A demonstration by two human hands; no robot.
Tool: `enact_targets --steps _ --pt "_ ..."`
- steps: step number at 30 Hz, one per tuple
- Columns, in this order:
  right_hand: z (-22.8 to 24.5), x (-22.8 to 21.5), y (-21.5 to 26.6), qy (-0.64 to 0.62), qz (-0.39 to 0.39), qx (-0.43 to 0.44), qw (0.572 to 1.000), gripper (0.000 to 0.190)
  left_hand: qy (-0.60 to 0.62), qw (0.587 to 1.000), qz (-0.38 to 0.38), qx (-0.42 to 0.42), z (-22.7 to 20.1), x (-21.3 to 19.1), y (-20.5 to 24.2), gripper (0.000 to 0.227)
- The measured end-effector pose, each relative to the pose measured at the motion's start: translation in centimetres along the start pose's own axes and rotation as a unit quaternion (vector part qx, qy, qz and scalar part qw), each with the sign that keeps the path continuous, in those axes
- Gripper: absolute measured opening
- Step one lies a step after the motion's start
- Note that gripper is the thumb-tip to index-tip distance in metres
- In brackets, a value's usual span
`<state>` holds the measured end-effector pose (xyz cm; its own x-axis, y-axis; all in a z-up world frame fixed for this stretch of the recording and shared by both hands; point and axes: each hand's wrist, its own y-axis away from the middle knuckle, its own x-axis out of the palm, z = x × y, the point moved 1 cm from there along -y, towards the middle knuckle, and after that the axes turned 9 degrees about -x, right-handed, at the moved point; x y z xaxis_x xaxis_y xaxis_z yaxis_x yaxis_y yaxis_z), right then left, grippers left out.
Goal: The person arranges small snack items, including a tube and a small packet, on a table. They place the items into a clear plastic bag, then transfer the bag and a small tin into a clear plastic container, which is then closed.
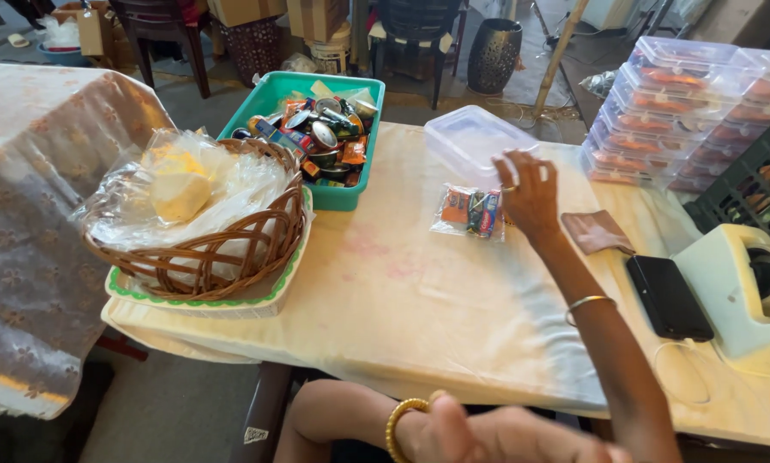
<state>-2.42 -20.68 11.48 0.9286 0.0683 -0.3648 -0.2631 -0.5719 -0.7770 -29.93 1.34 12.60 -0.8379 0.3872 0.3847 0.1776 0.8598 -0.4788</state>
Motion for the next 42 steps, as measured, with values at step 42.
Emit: enact_targets --steps 42 --pt "2.6 5.6 7.2 0.001 0.142 0.029 0.989 0.044 -0.829 0.555 0.031 0.060 14.7 -17.3 -10.2 0.049"
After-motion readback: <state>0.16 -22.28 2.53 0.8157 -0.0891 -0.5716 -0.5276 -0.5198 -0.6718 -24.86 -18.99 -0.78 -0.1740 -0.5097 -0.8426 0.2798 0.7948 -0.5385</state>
